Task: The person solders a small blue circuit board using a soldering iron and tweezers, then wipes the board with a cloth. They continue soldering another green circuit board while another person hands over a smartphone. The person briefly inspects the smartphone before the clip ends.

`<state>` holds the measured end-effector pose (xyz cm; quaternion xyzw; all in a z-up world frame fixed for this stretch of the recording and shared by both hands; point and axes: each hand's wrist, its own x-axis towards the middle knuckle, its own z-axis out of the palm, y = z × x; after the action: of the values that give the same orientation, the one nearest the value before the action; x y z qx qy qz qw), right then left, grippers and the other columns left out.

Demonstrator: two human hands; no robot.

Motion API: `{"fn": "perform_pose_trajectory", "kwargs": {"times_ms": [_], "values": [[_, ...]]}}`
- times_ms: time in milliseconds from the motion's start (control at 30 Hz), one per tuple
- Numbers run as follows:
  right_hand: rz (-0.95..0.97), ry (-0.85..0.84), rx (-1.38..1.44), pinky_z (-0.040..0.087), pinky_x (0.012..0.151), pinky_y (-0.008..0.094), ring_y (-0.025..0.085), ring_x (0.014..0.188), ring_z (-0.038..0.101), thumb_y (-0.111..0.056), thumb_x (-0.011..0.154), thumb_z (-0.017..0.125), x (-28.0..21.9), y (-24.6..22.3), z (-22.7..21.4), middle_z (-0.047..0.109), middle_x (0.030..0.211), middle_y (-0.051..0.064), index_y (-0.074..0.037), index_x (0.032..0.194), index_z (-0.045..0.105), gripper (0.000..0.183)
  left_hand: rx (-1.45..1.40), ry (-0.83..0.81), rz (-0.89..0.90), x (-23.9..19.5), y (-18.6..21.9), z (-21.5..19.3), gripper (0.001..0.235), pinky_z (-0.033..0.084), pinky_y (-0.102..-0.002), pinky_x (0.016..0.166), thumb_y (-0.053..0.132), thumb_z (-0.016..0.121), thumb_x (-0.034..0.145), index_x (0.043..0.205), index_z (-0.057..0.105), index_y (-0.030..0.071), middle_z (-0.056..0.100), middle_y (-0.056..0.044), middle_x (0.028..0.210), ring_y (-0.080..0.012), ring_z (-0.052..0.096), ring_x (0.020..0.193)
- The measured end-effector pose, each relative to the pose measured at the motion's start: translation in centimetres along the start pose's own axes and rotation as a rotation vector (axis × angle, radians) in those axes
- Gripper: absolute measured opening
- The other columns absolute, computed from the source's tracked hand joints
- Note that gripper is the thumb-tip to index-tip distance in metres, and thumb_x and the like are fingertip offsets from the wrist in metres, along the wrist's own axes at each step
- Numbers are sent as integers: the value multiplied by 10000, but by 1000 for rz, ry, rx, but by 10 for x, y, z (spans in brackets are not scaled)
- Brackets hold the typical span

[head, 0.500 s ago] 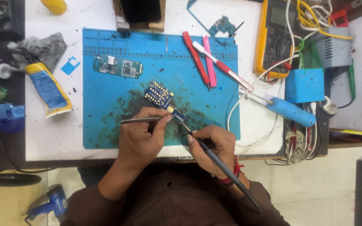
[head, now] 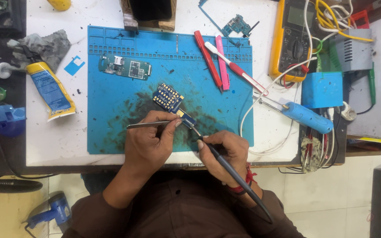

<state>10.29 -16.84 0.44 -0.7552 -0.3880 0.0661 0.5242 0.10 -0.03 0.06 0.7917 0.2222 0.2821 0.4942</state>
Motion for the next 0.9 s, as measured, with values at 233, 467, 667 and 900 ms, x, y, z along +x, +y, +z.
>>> {"fn": "perform_pose_trajectory", "kwargs": {"times_ms": [233, 467, 667, 900], "values": [[10, -4, 21, 459, 507, 230, 96, 565, 654, -3, 831, 789, 0, 1, 0, 691, 705, 60, -4, 881, 682, 118, -16, 0, -11, 0, 0, 0, 101, 522, -259, 562, 110, 741, 965, 1000, 683, 36, 745, -64, 802, -105, 705, 651], [-1, 0, 3, 464, 514, 236, 100, 573, 658, -8, 831, 793, 0, 1, 1, 686, 706, 62, -3, 883, 679, 126, -3, -15, -29, 0, 0, -1, 101, 501, -254, 533, 116, 743, 962, 994, 687, 39, 736, -52, 759, -92, 687, 618], [-26, 1, -19, 465, 516, 243, 107, 575, 655, -9, 819, 791, 1, 1, 1, 686, 709, 65, -4, 879, 683, 123, -10, -12, -33, 0, 0, -1, 105, 494, -254, 525, 117, 741, 962, 996, 685, 35, 732, -54, 753, -92, 678, 610], [-8, -17, 2, 459, 515, 241, 105, 574, 651, -11, 823, 798, 0, 1, 1, 696, 719, 64, -9, 875, 690, 119, 1, -7, -25, -1, 1, -1, 103, 512, -258, 549, 111, 742, 964, 1001, 687, 32, 738, -65, 770, -102, 704, 642]]}}
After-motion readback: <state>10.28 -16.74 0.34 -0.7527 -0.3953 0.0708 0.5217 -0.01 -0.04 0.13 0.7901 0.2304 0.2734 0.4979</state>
